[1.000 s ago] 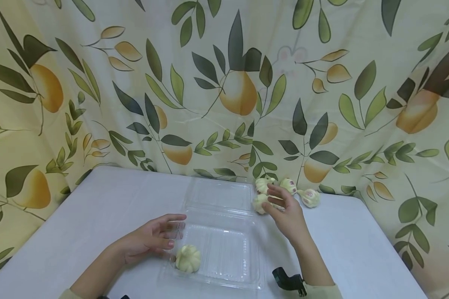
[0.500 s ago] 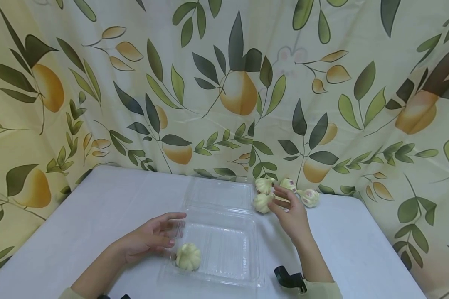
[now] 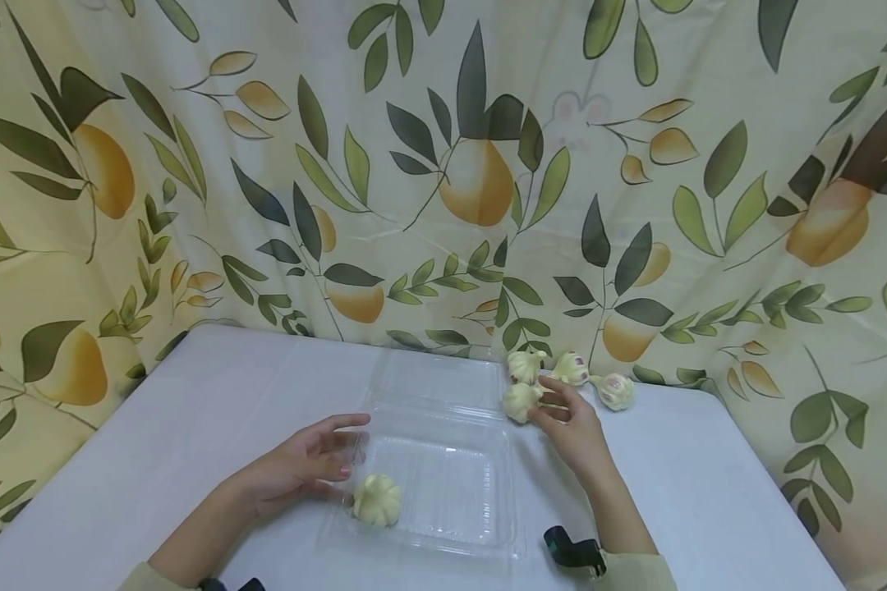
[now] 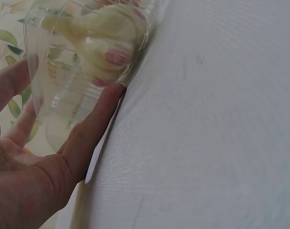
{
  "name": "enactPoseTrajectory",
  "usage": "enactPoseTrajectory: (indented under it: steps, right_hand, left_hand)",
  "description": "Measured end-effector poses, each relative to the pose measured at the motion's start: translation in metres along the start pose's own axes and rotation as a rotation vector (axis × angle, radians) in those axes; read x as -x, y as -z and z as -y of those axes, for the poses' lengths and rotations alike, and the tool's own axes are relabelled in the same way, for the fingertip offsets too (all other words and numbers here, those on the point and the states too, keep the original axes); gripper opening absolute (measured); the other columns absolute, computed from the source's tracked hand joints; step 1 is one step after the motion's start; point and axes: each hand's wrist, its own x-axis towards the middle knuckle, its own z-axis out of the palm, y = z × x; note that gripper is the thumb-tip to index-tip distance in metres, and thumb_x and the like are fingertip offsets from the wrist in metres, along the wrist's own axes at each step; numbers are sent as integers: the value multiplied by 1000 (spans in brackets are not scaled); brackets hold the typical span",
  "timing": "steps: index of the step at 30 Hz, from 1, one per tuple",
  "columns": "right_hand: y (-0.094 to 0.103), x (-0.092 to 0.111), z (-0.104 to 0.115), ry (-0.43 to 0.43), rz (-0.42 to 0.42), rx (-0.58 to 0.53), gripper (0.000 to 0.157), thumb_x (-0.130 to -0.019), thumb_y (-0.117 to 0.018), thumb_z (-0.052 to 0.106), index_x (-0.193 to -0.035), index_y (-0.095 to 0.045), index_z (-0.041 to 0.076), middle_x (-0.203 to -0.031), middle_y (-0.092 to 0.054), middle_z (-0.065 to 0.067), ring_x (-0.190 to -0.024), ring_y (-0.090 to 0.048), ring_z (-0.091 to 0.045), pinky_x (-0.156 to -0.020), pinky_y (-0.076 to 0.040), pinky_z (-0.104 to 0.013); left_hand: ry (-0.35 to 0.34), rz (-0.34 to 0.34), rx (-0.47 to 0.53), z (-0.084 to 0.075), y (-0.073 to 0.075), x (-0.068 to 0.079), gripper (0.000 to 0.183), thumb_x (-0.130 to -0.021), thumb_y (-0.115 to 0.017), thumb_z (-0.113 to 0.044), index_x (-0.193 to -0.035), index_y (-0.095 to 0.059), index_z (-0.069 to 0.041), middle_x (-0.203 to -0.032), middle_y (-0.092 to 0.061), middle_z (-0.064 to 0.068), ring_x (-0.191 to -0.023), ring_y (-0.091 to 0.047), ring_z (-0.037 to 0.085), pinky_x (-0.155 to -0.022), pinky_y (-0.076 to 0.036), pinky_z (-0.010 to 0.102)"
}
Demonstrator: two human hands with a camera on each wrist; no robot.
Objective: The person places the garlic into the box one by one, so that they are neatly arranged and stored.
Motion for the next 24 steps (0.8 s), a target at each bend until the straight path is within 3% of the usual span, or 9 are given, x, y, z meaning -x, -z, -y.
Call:
enactPoseTrajectory:
  steps: [5,10,15,18,24]
  right_hand:
    - [-3,-1,-7,-26,55,80,62,-90,-71,15,-146,-48,10,-114,-59,-16,-104,-59,-26,-79,-49,-29]
    - [-4,-3,-10,-23,68,120,58,-89,-72,18,-142,-52,11,-131,-53,-21,-115,-58,-36,-88,-52,-43]
    - [-5,-3,-9,-38,82,67,49,-88,-73,16,-132,-55,9,-148,-45,-22,-133,-47,-44,-103,-43,-57]
    - [-5,-2,-9,-41,90,42,49,-87,-74,16,-130,-53,9,-151,-44,-19,-135,-45,-45,-105,-42,-58]
    - [-5,-2,-10,-6,99,42,62,-85,-76,14,-142,-51,14,-151,-43,-20,-132,-50,-43,-103,-45,-55]
  left_hand:
    - [10,-1,0,-2,-2,0,71,-94,-65,-6,-156,-30,-12,-160,-23,23,-144,-29,41,-94,-52,53]
    - [5,-2,2,-2,-3,1,71,-94,-65,-7,-156,-30,-12,-159,-23,25,-144,-29,42,-94,-52,54]
    - [3,2,-1,-1,-2,0,71,-94,-64,-6,-156,-30,-12,-159,-22,25,-144,-30,41,-94,-52,54]
    - [1,7,2,-1,-2,0,71,-94,-64,-6,-156,-29,-12,-159,-22,25,-143,-31,40,-94,-52,54]
    - [4,7,1,0,-2,0,71,-94,-65,-6,-155,-31,-13,-160,-22,25,-143,-32,39,-94,-52,53]
